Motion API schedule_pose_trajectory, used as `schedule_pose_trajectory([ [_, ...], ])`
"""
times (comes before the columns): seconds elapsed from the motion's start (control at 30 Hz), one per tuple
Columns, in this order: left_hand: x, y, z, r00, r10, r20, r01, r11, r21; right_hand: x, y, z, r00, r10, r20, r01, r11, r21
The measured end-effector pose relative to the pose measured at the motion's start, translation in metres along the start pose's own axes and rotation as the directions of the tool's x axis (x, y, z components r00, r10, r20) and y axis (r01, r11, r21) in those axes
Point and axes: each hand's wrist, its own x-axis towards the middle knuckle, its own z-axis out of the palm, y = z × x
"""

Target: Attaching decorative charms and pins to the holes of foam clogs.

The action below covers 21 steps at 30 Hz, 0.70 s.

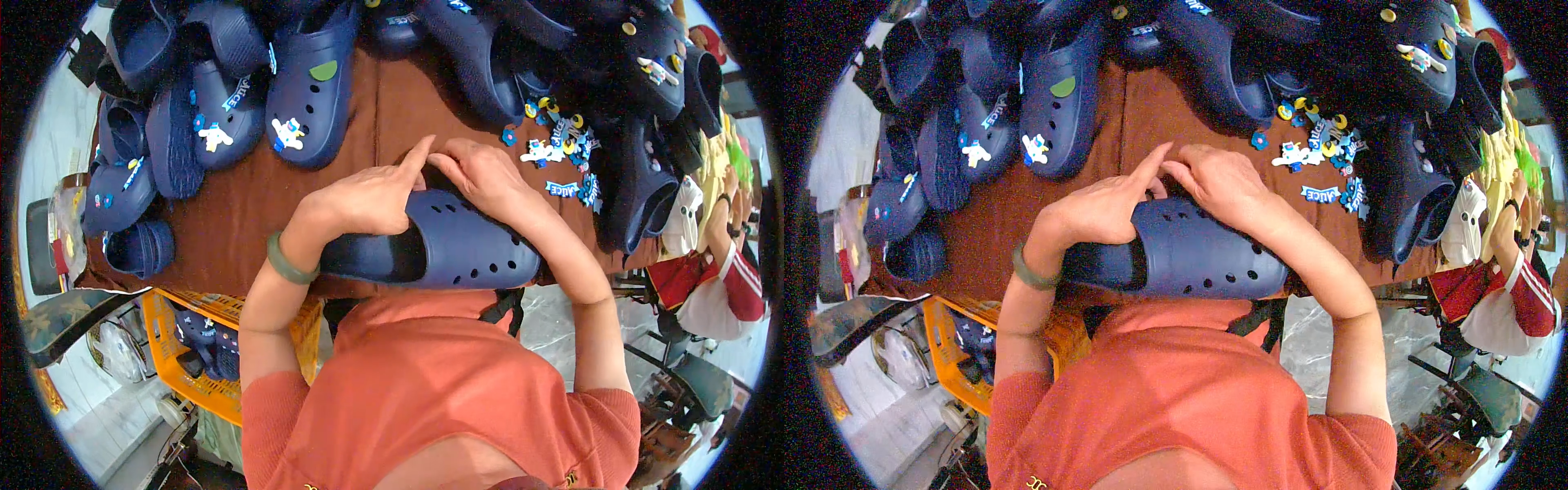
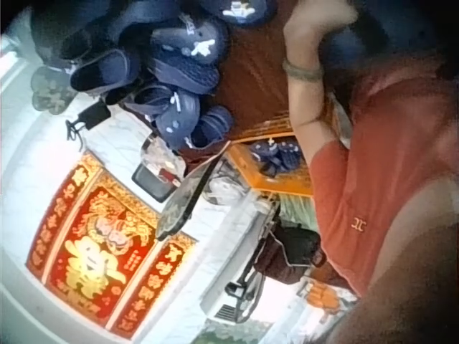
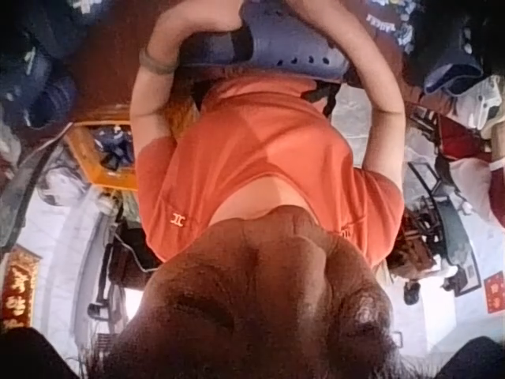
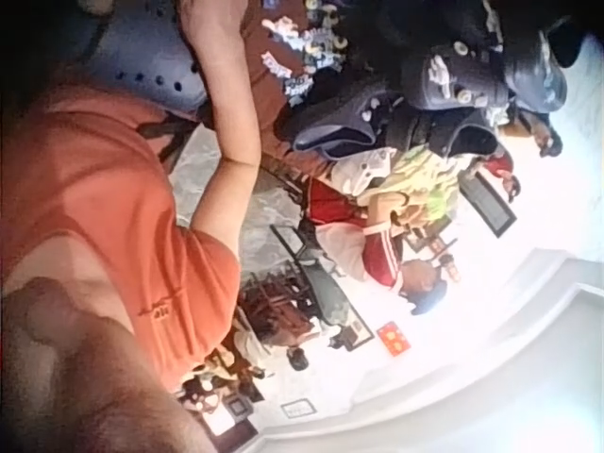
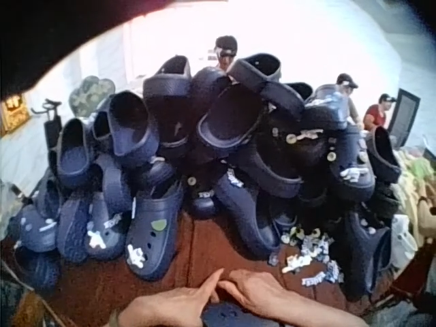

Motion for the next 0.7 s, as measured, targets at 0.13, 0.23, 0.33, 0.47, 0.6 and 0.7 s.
schedule_pose_trajectory([
  [0.13, 0.001, 0.0, -0.001, 0.999, 0.031, 0.018, -0.031, 0.999, 0.025, 0.0, 0.014, -0.002, 0.999, 0.041, -0.021, -0.043, 0.989, -0.141],
  [0.23, 0.002, -0.003, 0.0, 1.0, 0.025, 0.013, -0.025, 0.999, 0.043, -0.001, 0.021, -0.005, 0.998, -0.066, -0.004, 0.066, 0.997, -0.049],
  [0.33, 0.003, -0.006, 0.002, 0.999, 0.042, 0.0, -0.042, 0.998, 0.043, 0.002, 0.024, -0.002, 0.981, -0.188, -0.055, 0.19, 0.981, 0.043],
  [0.47, 0.003, -0.007, 0.002, 0.998, 0.069, 0.012, -0.068, 0.997, -0.041, 0.001, 0.023, -0.012, 0.962, -0.217, -0.164, 0.225, 0.974, 0.029],
  [0.6, -0.006, -0.009, -0.001, 0.999, 0.02, -0.035, -0.018, 0.998, 0.065, -0.024, 0.038, -0.062, 0.998, -0.044, -0.052, 0.037, 0.99, -0.139],
  [0.7, -0.021, -0.01, -0.005, 0.993, -0.034, -0.114, 0.044, 0.995, 0.086, -0.042, 0.062, -0.086, 0.998, -0.047, 0.036, 0.058, 0.905, -0.421],
])
